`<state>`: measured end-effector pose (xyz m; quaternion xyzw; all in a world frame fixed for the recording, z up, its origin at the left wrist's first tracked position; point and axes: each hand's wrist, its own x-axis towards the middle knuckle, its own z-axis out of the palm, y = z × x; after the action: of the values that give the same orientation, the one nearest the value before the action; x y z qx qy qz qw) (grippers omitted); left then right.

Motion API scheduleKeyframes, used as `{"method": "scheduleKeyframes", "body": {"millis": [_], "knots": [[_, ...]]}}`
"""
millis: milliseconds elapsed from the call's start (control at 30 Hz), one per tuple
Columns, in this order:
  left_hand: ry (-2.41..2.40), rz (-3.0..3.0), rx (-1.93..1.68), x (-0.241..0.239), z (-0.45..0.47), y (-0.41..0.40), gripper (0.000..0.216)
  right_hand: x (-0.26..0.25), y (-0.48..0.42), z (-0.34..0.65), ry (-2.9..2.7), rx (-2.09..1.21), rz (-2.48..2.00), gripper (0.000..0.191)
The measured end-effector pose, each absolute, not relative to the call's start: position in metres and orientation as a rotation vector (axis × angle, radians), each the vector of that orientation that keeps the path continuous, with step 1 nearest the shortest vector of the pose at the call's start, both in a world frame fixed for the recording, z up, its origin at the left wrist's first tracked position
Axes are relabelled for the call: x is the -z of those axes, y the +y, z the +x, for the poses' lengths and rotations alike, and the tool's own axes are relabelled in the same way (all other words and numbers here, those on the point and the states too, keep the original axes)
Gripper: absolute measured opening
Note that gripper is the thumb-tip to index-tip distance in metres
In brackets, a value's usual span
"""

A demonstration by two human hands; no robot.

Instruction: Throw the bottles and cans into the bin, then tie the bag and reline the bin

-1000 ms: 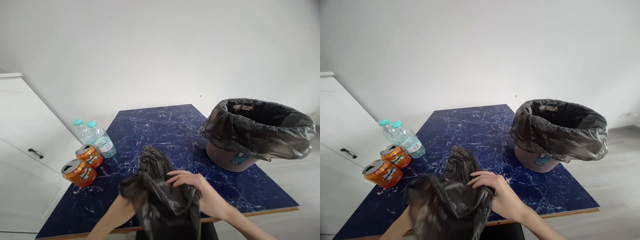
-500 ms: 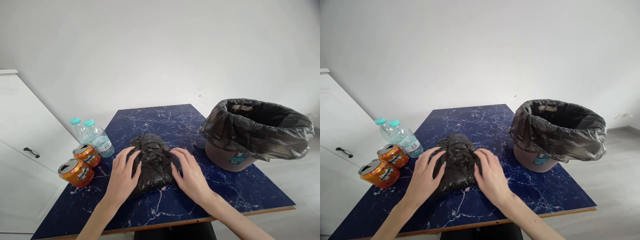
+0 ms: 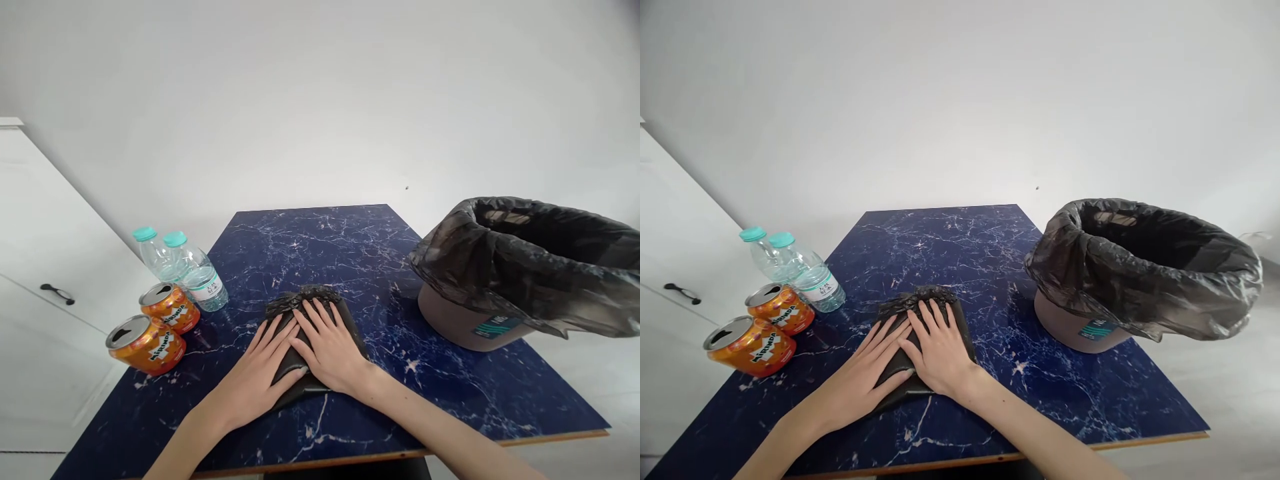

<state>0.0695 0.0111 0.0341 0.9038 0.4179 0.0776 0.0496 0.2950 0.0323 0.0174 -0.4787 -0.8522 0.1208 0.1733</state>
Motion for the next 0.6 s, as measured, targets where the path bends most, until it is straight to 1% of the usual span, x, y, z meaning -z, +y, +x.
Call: {"method": "scheduleKeyframes", "body": {"millis": [167,367,500,600], "knots": [[1.383,2.736,-0.303,-0.029,0.046,-0.004,0.076,-0.01,0.039,0.298,-2.407,-0.319,-1.389,0.07],[1.716,2.595,-0.497,-0.014,0.038,-0.018,0.071,-0.002,0.062,0.321,-2.373,-0.271,-1.487,0.069],[1.717,2.612,-0.508,-0.011,0.037,-0.018,0.069,-0.005,0.082,0.342,-2.337,-0.255,-1.592,0.069],[1.713,2.641,-0.54,-0.009,0.037,-0.017,0.068,-0.014,0.077,0.34,-2.286,-0.233,-1.671,0.071]]}}
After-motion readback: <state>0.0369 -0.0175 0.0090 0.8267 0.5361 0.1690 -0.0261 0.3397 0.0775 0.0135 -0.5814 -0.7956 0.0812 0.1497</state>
